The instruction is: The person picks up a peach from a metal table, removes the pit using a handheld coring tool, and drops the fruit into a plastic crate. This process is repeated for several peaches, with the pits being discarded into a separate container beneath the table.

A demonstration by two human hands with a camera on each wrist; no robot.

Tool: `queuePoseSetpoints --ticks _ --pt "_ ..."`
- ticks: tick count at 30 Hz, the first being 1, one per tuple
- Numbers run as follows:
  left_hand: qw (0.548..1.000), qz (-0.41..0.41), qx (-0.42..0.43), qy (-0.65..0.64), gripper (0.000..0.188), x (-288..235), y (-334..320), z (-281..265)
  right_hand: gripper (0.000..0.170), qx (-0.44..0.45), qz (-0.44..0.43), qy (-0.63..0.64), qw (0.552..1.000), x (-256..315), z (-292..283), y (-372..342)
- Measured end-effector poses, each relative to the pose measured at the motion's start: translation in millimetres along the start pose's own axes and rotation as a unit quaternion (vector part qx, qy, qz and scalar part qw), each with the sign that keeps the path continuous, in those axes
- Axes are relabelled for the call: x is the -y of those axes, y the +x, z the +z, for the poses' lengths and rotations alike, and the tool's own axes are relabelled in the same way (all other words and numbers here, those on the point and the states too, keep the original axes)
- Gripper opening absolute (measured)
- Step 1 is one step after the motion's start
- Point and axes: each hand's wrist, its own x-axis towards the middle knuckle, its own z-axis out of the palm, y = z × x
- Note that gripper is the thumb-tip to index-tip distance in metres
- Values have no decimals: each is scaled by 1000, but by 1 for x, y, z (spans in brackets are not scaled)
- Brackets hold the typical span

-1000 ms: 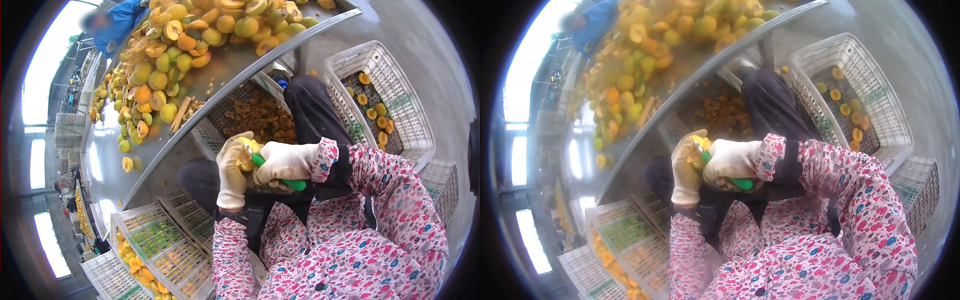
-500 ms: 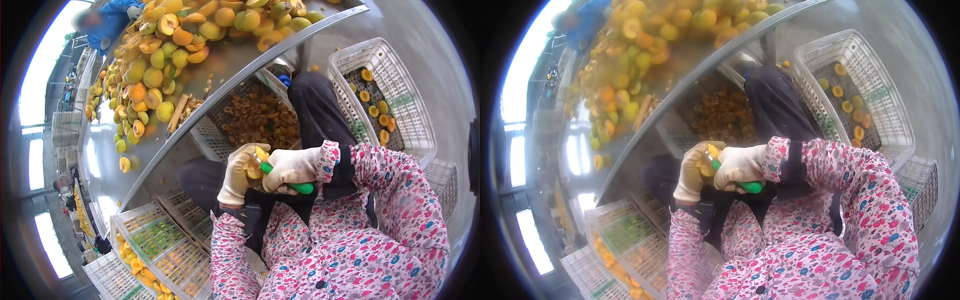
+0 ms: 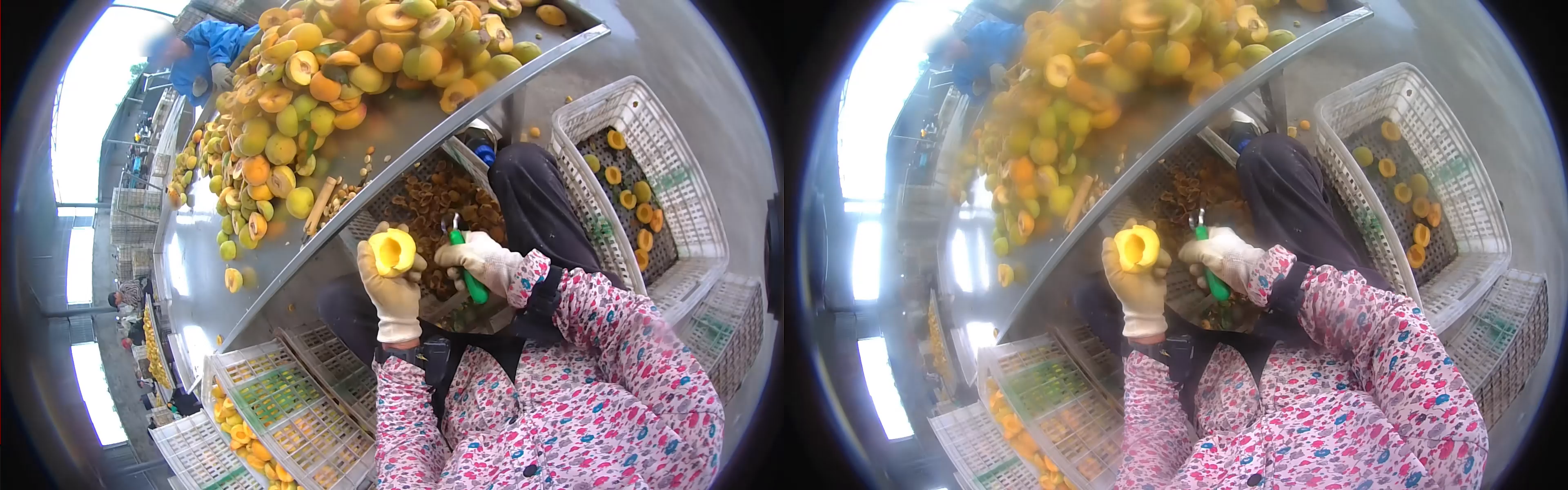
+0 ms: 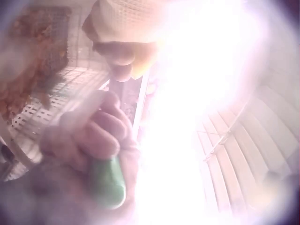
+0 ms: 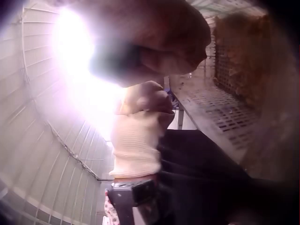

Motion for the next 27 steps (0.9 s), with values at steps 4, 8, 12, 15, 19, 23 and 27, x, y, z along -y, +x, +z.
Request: queuePoseSetpoints --ticks 4,8,12,15,19,23,27 --pt "997 41 64 19 52 -9 -3 43 15 -40 40 -63 996 -7 -1 4" --pt "961 74 153 219 57 -14 -24 113 17 -6 0 -26 1000 -39 -2 24" --pt "959 154 18 239 28 -71 12 29 21 -57 59 -198 977 2 17 -13" --pt "869 295 -155 365 27 -118 46 -67 21 -80 17 -180 980 -18 2 1" --pt "717 365 -336 490 35 -203 85 -178 29 -120 81 -159 977 -22 8 11" --pt "689 219 -496 481 59 -254 142 -296 25 -106 118 -184 970 -33 7 25" --pt "814 175 -360 421 45 -254 157 -322 19 -93 150 -244 954 -41 7 36"
